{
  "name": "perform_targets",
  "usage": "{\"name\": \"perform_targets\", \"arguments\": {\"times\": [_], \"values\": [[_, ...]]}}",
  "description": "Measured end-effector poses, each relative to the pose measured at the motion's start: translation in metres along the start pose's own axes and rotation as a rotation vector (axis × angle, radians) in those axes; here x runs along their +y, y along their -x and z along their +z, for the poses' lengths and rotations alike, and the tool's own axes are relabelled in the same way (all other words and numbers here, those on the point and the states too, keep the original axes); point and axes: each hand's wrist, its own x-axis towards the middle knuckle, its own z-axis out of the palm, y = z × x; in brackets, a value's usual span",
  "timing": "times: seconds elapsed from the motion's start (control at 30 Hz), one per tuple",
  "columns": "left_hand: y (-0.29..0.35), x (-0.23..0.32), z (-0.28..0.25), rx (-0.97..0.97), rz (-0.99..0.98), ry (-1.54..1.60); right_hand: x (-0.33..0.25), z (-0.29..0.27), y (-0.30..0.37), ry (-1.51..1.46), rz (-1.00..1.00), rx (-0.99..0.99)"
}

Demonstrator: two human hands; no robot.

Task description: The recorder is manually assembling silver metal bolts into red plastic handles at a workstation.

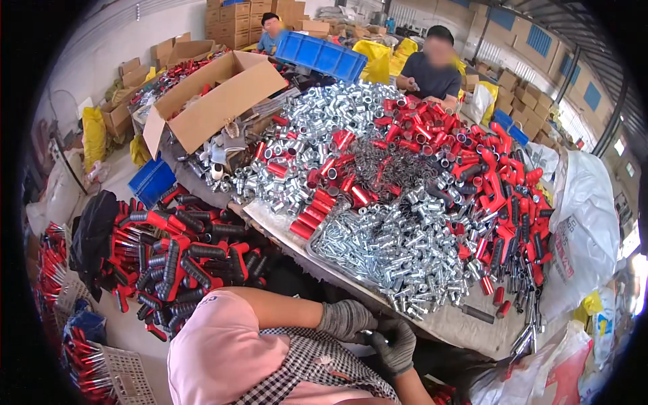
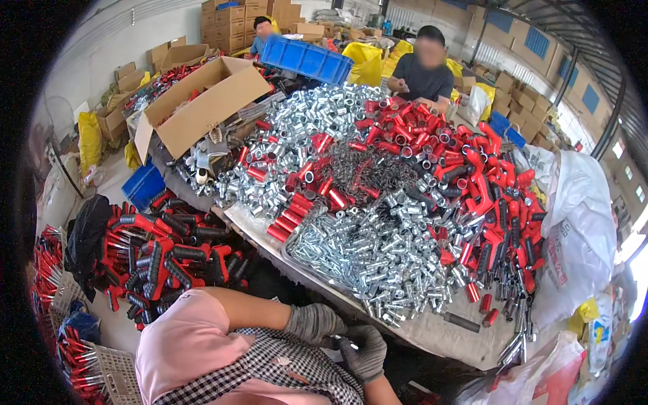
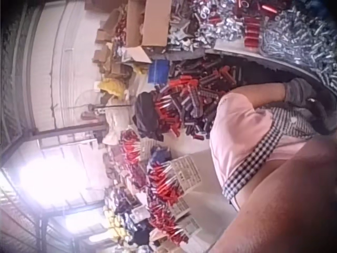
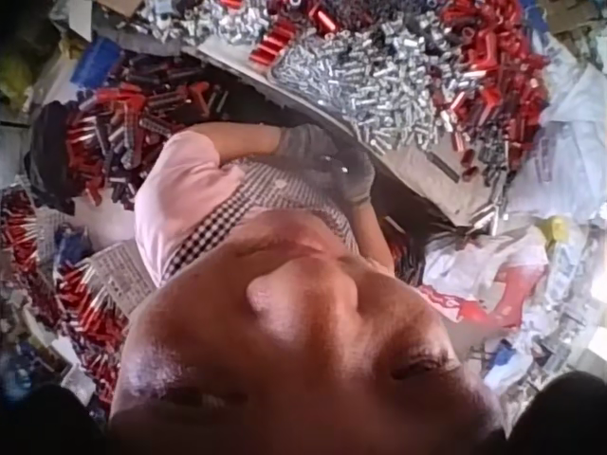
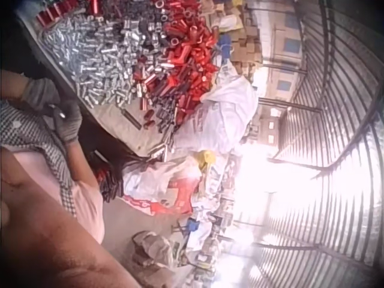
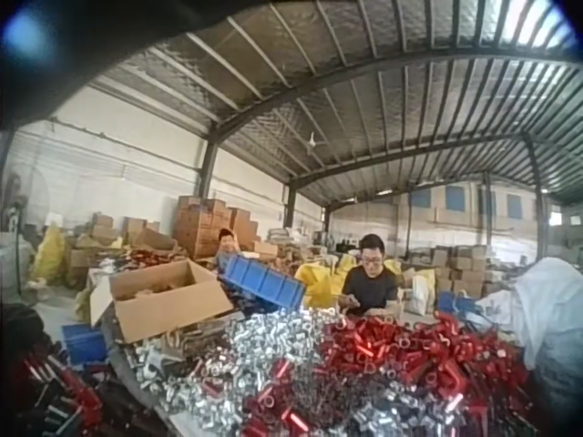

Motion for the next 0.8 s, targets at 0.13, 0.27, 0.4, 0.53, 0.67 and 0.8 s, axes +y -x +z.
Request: {"name": "perform_targets", "arguments": {"times": [0.13,0.27,0.4,0.53,0.67,0.8], "values": [[0.002,-0.021,0.011,0.034,0.057,0.026,0.001,-0.003,-0.016,0.261,-0.219,-0.073],[0.0,-0.005,-0.025,-0.125,-0.023,0.021,-0.021,-0.011,-0.021,0.637,-0.291,-0.3],[-0.004,-0.014,-0.028,-0.336,-0.135,0.06,-0.018,-0.021,-0.019,0.663,-0.253,-0.368],[-0.018,-0.026,-0.009,-0.261,-0.087,0.112,-0.012,-0.025,-0.016,0.536,-0.309,-0.277],[-0.057,-0.018,-0.014,-0.114,0.186,0.245,-0.001,-0.034,-0.016,0.475,-0.433,-0.028],[-0.102,-0.014,-0.043,-0.513,0.02,-0.023,0.016,-0.051,-0.023,0.43,-0.458,0.13]]}}
